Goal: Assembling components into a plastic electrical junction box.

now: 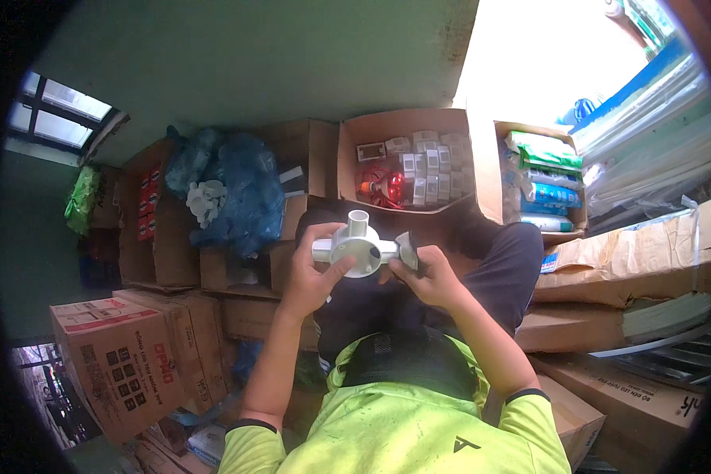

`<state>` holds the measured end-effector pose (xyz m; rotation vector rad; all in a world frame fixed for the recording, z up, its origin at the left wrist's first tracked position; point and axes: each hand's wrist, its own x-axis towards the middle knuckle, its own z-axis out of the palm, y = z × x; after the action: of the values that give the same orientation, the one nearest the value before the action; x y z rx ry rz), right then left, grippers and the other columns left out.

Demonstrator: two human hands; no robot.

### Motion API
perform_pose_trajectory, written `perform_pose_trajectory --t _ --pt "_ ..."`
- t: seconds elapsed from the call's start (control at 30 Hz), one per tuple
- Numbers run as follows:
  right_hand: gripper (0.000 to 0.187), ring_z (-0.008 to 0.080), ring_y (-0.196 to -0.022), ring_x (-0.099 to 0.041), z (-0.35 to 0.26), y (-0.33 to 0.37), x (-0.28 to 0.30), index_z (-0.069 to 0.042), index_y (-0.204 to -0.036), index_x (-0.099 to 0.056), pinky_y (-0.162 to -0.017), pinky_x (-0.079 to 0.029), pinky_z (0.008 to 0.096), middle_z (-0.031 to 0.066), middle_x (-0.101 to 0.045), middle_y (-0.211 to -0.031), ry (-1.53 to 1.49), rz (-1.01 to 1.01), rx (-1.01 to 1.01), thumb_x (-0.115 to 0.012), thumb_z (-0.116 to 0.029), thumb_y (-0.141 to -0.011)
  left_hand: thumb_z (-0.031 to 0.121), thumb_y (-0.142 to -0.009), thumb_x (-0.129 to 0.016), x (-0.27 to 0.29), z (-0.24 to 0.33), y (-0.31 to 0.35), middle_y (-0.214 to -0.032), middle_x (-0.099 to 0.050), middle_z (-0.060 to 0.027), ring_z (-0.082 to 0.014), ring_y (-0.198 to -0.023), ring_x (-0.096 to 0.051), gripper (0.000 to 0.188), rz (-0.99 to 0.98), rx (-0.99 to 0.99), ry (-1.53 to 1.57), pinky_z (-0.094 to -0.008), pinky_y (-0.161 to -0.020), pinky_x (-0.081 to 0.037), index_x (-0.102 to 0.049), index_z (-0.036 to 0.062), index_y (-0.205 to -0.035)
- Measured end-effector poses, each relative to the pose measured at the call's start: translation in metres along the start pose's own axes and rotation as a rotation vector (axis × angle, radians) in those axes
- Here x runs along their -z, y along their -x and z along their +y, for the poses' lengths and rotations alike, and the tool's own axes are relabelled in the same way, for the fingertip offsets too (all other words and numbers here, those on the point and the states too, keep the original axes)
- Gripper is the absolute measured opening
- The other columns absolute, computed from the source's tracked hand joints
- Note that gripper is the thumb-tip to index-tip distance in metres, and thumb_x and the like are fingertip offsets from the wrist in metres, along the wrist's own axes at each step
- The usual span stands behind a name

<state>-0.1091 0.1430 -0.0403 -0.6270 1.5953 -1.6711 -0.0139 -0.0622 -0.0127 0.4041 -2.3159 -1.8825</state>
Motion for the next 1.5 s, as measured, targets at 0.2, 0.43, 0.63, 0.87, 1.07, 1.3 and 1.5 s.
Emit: perform_pose_trajectory --t 0.2,0.43,0.63,0.87,1.07,1.3,1.5 --pt "0.012 0.0184 -0.062 -0.064 0.003 -0.002 0.003 -0.002 -0.083 -0.067 -0.058 -0.047 0.0297 0.0109 -0.066 -0.071 0.195 0.235 0.276 -0.076 -0.011 -0.081 0.033 -0.081 -0.079 -0.005 -0.006 0.001 -0.107 -0.06 -0.0064 -0.0125 -0.096 -0.059 0.056 0.05 0.042 0.037 -0.0266 -0.082 -0.049 -0.053 0.0028 -0.12" --pt "0.018 0.0086 -0.07 -0.06 0.003 0.004 0.012 0.001 -0.094 -0.064 -0.06 -0.047 0.0239 0.0028 -0.066 -0.08 -0.355 0.193 -0.048 -0.07 -0.015 -0.089 0.036 -0.084 -0.076 -0.014 -0.012 0.002 -0.105 -0.062 -0.0096 -0.0152 -0.094 -0.062 0.054 0.109 0.079 0.171 -0.0296 -0.08 -0.053 -0.054 0.0007 -0.118" --pt "0.02 0.012 -0.076 -0.06 0.013 0.012 0.018 0.001 -0.1 -0.064 -0.071 -0.049 0.0282 0.0044 -0.066 -0.086 -0.617 0.157 -0.203 -0.066 -0.016 -0.09 0.027 -0.087 -0.072 -0.018 -0.004 0.001 -0.102 -0.063 -0.0118 -0.0187 -0.084 -0.067 0.046 0.073 0.16 0.436 -0.0332 -0.06 -0.062 -0.051 -0.001 -0.117" --pt "0.024 0.0212 -0.077 -0.057 0.01 0.004 0.017 0.004 -0.085 -0.058 -0.074 -0.045 0.0276 0.0133 -0.055 -0.106 0.268 -0.051 0.317 -0.075 -0.012 -0.079 0.025 -0.084 -0.075 -0.012 0.007 -0.007 -0.101 -0.063 -0.0121 -0.0179 -0.083 -0.067 0.047 0.013 0.12 0.229 -0.0322 -0.063 -0.061 -0.052 -0.0005 -0.116" --pt "0.025 0.0169 -0.084 -0.063 0.007 0.019 0.018 -0.005 -0.103 -0.063 -0.072 -0.05 0.0331 0.0066 -0.062 -0.1 -0.288 0.005 -0.3 -0.074 -0.015 -0.083 0.026 -0.079 -0.08 -0.016 0.029 -0.01 -0.099 -0.066 -0.013 -0.0202 -0.086 -0.069 0.05 -0.041 0.124 0.124 -0.0311 -0.068 -0.058 -0.054 0.0009 -0.115" --pt "0.03 0.0154 -0.09 -0.064 0.02 0.02 0.017 -0.002 -0.115 -0.058 -0.078 -0.053 0.0331 0.0063 -0.065 -0.102 -0.878 0.03 -0.314 -0.064 -0.021 -0.093 0.031 -0.073 -0.085 -0.027 0.039 -0.012 -0.103 -0.069 -0.0155 -0.0232 -0.095 -0.069 0.06 -0.048 -0.301 -0.338 -0.0333 -0.08 -0.054 -0.055 0.003 -0.117" --pt "0.031 0.0163 -0.089 -0.063 0.011 0.02 0.019 -0.001 -0.112 -0.06 -0.077 -0.051 0.0315 0.0072 -0.065 -0.097 -0.875 0.023 -0.345 -0.064 -0.026 -0.093 0.031 -0.074 -0.084 -0.022 0.039 -0.014 -0.101 -0.069 -0.0139 -0.0206 -0.093 -0.069 0.059 -0.05 -0.162 -0.228 -0.0323 -0.079 -0.054 -0.055 0.0039 -0.117"
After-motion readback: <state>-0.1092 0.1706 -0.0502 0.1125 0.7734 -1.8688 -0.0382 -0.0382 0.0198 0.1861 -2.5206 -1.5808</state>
